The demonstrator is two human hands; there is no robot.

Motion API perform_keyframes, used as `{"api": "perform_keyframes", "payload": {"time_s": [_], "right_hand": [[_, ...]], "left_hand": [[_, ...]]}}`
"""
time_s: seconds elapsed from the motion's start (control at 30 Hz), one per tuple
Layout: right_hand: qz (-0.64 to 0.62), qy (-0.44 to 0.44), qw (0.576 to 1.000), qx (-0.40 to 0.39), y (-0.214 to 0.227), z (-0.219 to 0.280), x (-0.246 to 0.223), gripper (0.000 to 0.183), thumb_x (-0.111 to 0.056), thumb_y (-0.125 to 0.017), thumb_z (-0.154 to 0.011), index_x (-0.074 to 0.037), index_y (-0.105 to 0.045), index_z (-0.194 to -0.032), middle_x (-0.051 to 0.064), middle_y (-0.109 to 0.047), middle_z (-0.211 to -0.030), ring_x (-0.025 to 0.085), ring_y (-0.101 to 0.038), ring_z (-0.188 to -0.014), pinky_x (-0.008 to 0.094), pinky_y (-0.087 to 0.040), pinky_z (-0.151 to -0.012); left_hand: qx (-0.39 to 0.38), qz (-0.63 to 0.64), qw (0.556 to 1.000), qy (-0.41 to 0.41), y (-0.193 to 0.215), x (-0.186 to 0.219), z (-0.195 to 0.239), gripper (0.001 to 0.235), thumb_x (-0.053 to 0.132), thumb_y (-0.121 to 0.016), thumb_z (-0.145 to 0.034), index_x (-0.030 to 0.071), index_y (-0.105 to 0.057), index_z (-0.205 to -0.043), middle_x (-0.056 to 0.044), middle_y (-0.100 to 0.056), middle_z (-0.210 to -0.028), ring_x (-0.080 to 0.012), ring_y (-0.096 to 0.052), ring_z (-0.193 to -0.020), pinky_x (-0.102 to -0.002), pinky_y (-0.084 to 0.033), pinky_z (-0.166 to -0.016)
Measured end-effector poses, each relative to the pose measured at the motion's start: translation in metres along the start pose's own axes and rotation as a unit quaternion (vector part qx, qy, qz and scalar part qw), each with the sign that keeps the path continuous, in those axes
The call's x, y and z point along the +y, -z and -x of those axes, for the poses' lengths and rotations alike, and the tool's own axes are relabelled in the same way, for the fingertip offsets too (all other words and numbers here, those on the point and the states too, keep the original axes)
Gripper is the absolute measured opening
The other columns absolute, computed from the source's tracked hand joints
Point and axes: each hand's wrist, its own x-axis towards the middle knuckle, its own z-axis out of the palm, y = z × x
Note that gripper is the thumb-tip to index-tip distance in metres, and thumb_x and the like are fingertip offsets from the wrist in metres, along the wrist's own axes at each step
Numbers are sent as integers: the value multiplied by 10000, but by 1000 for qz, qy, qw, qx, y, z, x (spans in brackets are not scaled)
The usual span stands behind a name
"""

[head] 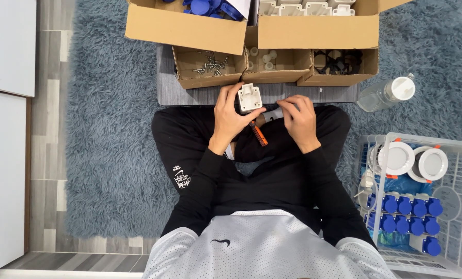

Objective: Assembling electrical components by hand and using a screwdriver while sitting on the floor.

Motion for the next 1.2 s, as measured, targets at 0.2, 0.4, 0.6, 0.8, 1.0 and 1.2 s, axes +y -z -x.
{"api": "perform_keyframes", "payload": {"time_s": [0.2, 0.4, 0.6, 0.8, 1.0, 1.2], "right_hand": [[-21, -17, 1000, -16, 1, -1, 0, 165, 30, -817, -1010, -103, -835, -1107, 36, -712, -1062, 290, -705, -1073, 419, -576, -914], [-17, -36, 999, -37, 1, 1, -1, 133, 5, -790, -1045, -107, -814, -1112, 31, -657, -1081, 291, -676, -1103, 420, -542, -915], [-51, -47, 996, -53, 9, -15, -10, 129, 2, -777, -1056, -113, -793, -1111, 34, -669, -1091, 289, -681, -1060, 419, -524, -926], [-139, -79, 985, -60, 2, -19, -14, 111, -16, -775, -1067, -111, -788, -1122, 23, -707, -1055, 292, -731, -1047, 407, -539, -927], [-196, -95, 975, -51, -4, -26, -18, 161, 5, -761, -1070, -73, -798, -1206, 80, -737, -1064, 328, -751, -979, 419, -565, -882], [-210, -90, 973, -43, -15, -11, -2, 164, 0, -772, -1059, -92, -824, -1184, 46, -741, -1058, 295, -762, -986, 376, -551, -894]], "left_hand": [[-7, 6, 1000, 3, 3, 0, 0, 873, 543, -1020, -741, 116, -662, -1413, -71, -628, -1204, -331, -717, -1145, -483, -595, -1020], [-11, 12, 1000, 1, 2, -3, 1, 878, 544, -1026, -729, 114, -668, -1406, -73, -628, -1206, -337, -714, -1153, -491, -595, -1020], [-16, 14, 1000, 10, 3, -4, 3, 882, 548, -1024, -729, 117, -666, -1409, -78, -626, -1215, -342, -712, -1160, -494, -596, -1023], [-20, 17, 1000, 12, 3, -5, 4, 877, 545, -1023, -731, 120, -664, -1409, -76, -624, -1217, -343, -711, -1167, -500, -596, -1019], [-42, 47, 997, 43, 10, 1, -1, 825, 478, -1030, -752, 119, -652, -1392, -81, -624, -1217, -342, -708, -1141, -495, -600, -991], [-70, 149, 979, 117, 15, -3, 4, 834, 449, -1021, -761, 106, -579, -1379, -164, -646, -1204, -391, -700, -1128, -521, -569, -977]]}}
